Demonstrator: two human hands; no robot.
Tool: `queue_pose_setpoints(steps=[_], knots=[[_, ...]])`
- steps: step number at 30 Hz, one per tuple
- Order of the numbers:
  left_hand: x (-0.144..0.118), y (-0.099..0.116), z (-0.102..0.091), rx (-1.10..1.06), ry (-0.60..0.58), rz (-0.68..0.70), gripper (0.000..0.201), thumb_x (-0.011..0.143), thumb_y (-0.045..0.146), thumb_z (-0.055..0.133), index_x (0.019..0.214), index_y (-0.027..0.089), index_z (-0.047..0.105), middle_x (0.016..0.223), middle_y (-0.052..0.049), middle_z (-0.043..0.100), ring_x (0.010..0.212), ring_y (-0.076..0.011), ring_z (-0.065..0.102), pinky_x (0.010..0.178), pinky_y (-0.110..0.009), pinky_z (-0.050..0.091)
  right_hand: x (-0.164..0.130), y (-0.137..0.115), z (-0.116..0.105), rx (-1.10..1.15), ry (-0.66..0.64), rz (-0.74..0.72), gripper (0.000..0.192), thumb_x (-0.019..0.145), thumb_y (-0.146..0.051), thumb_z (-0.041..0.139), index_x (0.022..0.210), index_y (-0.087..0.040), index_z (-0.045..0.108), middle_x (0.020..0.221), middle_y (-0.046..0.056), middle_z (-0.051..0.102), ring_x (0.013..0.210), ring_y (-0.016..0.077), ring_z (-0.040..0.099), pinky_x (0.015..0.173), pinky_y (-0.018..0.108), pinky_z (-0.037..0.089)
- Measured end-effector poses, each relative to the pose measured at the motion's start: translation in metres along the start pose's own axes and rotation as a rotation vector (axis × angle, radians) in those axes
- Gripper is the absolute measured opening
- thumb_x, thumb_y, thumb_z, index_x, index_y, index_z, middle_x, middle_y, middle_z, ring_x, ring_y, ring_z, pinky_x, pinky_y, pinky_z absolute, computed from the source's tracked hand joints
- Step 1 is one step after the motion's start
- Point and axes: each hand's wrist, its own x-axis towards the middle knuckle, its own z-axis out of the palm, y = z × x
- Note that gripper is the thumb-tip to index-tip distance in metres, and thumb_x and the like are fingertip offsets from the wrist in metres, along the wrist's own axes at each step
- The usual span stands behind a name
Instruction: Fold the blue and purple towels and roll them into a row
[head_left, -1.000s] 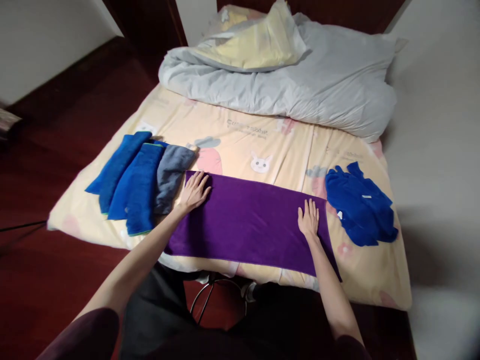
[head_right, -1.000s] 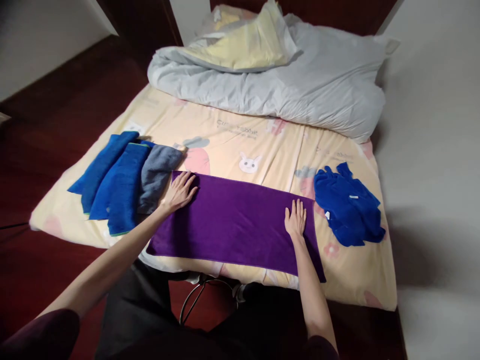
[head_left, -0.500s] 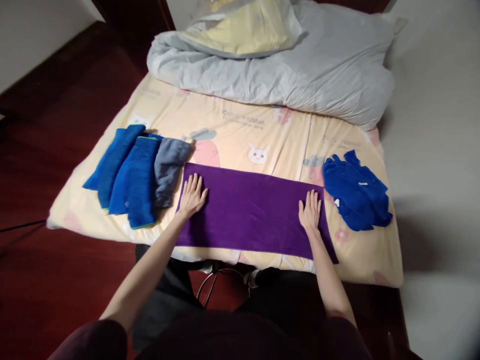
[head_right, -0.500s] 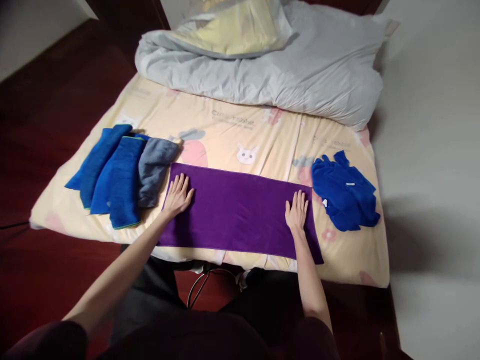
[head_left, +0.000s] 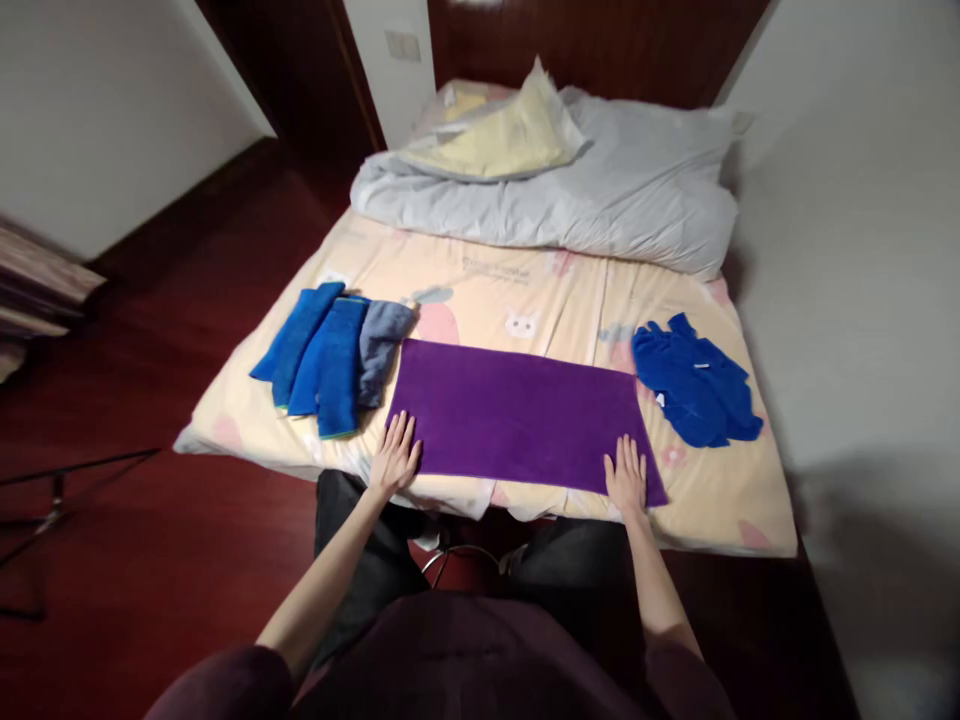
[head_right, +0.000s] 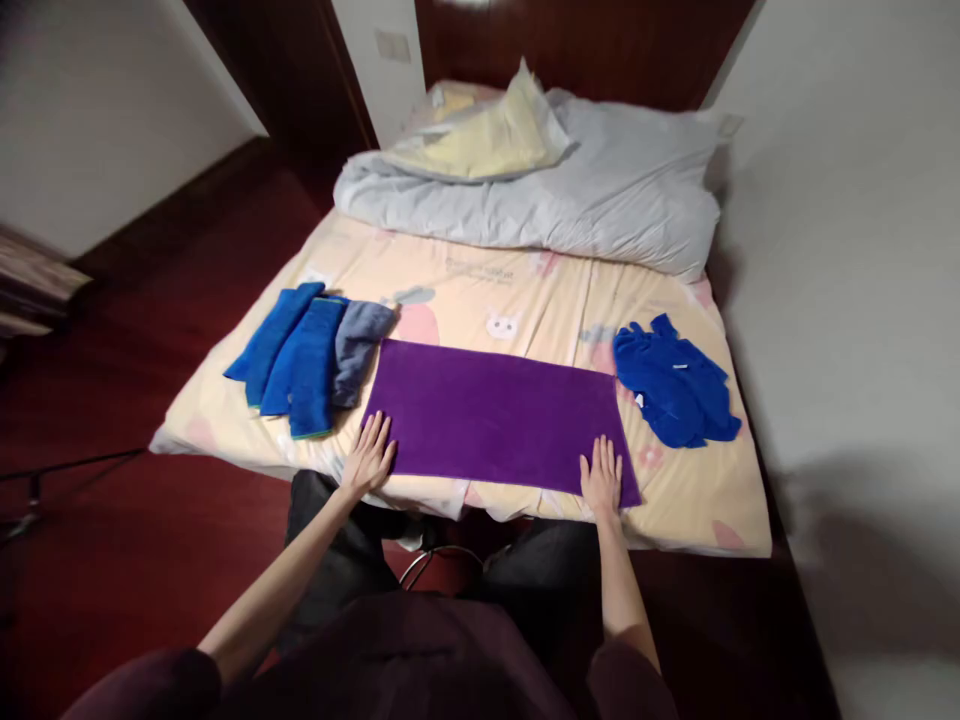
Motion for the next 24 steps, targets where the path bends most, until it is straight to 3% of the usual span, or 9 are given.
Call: queue_pose_setpoints(steps=[2,5,8,11,14,17,19,21,24], knots=[[-0.015,-0.011,0.005,0.027,0.035,-0.033,0.066,0.103,0.041,0.029,0.162,0.011,0.025,0.168,-0.016,0.021,0.157,-0.0283,0.017,0.127,-0.053,0.016,-0.023,0.017,0.003,-0.014,0.024,0.113,0.073,0.104,-0.048,0.013,0.159,-0.003,0.030,0.166,0.016,0.028,0.156,0.0254,0.019,0.127,0.049,0.013],[-0.024,-0.022,0.008,0.048,0.062,-0.033,0.067,0.103,0.043,0.028,0.160,0.007,0.029,0.166,-0.018,0.026,0.156,-0.0295,0.020,0.126,-0.053,0.018,-0.038,0.039,0.002,-0.039,-0.009,0.163,0.073,0.104,-0.047,0.013,0.158,-0.001,0.030,0.166,0.016,0.027,0.157,0.0246,0.018,0.128,0.047,0.011],[-0.021,-0.012,0.007,0.062,0.094,-0.014,0.068,0.102,0.043,0.029,0.157,0.003,0.034,0.165,-0.022,0.027,0.156,-0.0330,0.017,0.125,-0.057,0.018,-0.032,0.031,-0.006,-0.064,-0.018,0.207,0.072,0.103,-0.045,0.015,0.156,0.000,0.035,0.165,0.019,0.029,0.156,0.0287,0.021,0.127,0.052,0.009],[-0.007,0.025,0.004,0.058,0.076,0.107,0.066,0.102,0.044,0.032,0.155,0.005,0.039,0.166,-0.020,0.026,0.157,-0.0335,0.014,0.126,-0.057,0.017,-0.015,-0.016,-0.014,-0.054,0.051,0.178,0.069,0.104,-0.041,0.019,0.154,0.002,0.037,0.165,0.022,0.027,0.156,0.0333,0.017,0.125,0.057,0.008],[0.024,0.080,0.006,0.034,0.041,0.236,0.063,0.103,0.042,0.033,0.156,0.009,0.039,0.166,-0.016,0.027,0.157,-0.0316,0.015,0.126,-0.053,0.019,0.010,-0.093,-0.016,0.035,0.073,0.033,0.064,0.105,-0.038,0.025,0.156,-0.003,0.036,0.167,0.019,0.022,0.157,0.0324,0.012,0.125,0.057,0.009],[0.065,0.137,0.018,0.019,-0.001,0.335,0.061,0.103,0.037,0.035,0.156,0.008,0.039,0.166,-0.016,0.027,0.156,-0.0309,0.017,0.127,-0.051,0.020,0.039,-0.176,-0.006,0.152,0.017,-0.148,0.061,0.104,-0.034,0.031,0.158,-0.006,0.033,0.168,0.015,0.020,0.158,0.0292,0.010,0.127,0.054,0.010],[0.087,0.161,0.029,0.014,-0.044,0.389,0.060,0.101,0.030,0.036,0.157,0.008,0.038,0.165,-0.016,0.029,0.156,-0.0295,0.018,0.127,-0.050,0.020,0.055,-0.218,0.008,0.215,-0.053,-0.236,0.059,0.103,-0.025,0.030,0.159,-0.007,0.032,0.169,0.013,0.020,0.158,0.0256,0.012,0.128,0.048,0.011],[0.100,0.167,0.041,0.014,-0.080,0.379,0.059,0.099,0.024,0.035,0.156,0.009,0.040,0.164,-0.016,0.032,0.156,-0.0286,0.021,0.126,-0.050,0.021,0.066,-0.242,0.025,0.259,-0.123,-0.235,0.059,0.101,-0.018,0.027,0.159,-0.006,0.031,0.168,0.013,0.023,0.158,0.0229,0.015,0.128,0.045,0.015],[0.099,0.141,0.052,0.011,-0.085,0.292,0.056,0.101,0.029,0.035,0.155,0.015,0.044,0.164,-0.014,0.034,0.154,-0.0289,0.025,0.125,-0.052,0.024,0.070,-0.241,0.044,0.287,-0.157,-0.230,0.058,0.104,-0.027,0.031,0.158,-0.007,0.033,0.167,0.014,0.026,0.157,0.0233,0.018,0.127,0.046,0.018]])
